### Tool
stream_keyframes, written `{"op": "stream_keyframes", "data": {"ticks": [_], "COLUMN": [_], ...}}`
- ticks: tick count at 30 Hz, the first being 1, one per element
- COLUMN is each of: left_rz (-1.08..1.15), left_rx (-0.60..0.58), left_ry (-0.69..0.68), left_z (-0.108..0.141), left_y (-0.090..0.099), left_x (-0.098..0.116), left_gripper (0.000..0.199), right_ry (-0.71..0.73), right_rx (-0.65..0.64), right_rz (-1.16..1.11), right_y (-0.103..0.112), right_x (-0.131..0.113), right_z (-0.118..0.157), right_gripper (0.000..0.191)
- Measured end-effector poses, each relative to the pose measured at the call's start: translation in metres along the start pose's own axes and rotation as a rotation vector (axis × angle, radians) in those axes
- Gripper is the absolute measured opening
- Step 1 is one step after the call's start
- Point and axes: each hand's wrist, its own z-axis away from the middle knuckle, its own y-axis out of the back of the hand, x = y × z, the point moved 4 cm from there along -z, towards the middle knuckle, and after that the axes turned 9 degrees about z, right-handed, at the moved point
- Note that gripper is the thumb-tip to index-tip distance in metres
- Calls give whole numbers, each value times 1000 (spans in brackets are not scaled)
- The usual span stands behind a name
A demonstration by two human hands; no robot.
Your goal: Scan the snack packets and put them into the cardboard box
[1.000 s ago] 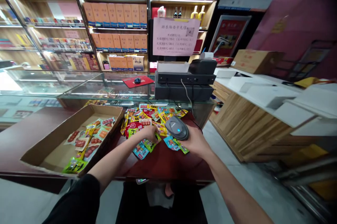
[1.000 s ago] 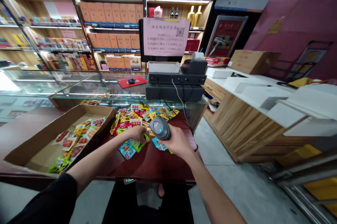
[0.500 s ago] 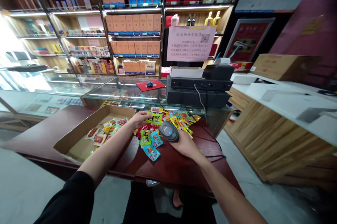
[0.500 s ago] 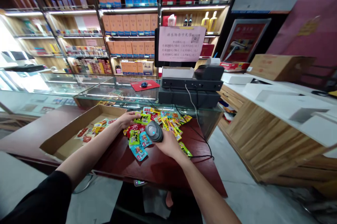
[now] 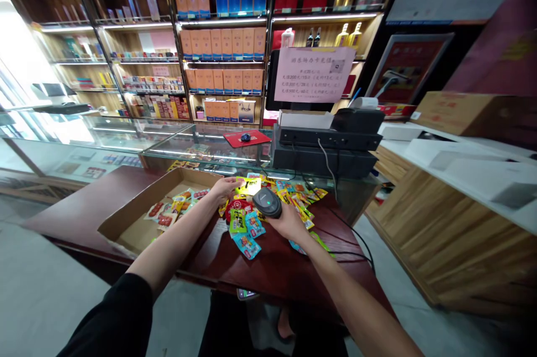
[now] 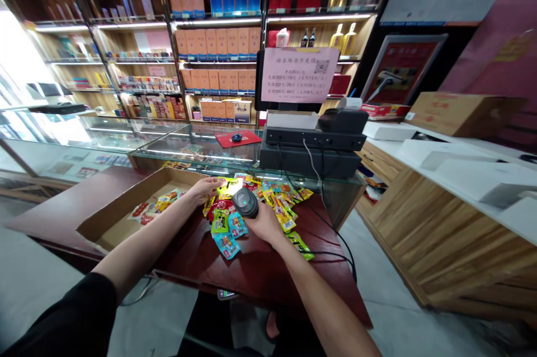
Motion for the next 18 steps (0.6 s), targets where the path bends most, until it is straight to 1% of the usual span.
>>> {"op": "stream_keyframes", "data": {"ticks": [3, 5, 7, 9, 11, 13, 15, 18], "left_rz": [52, 66, 67, 65, 55, 43, 33, 52], "left_rx": [-53, -54, -47, -30, -7, 22, 60, 135], "left_ry": [16, 20, 16, 0, -23, -47, -67, -110], "left_z": [-1, -2, -2, -1, 2, 5, 9, 19], "left_y": [-1, 1, 7, 16, 31, 49, 72, 113], "left_x": [-2, -1, 1, 6, 14, 22, 32, 49], "left_gripper": [26, 26, 25, 23, 22, 22, 23, 25], "right_ry": [17, 26, 30, 35, 41, 46, 66, 131], "right_rx": [2, -3, -13, -25, -30, -39, -47, -65], "right_rz": [-3, 9, 16, 11, 8, 17, 22, -1], "right_y": [0, 1, 0, -2, -6, -12, -21, -38], "right_x": [0, -1, -4, -9, -16, -25, -37, -56], "right_z": [0, 0, -2, -5, -9, -14, -20, -30], "right_gripper": [30, 32, 33, 33, 32, 32, 31, 27]}}
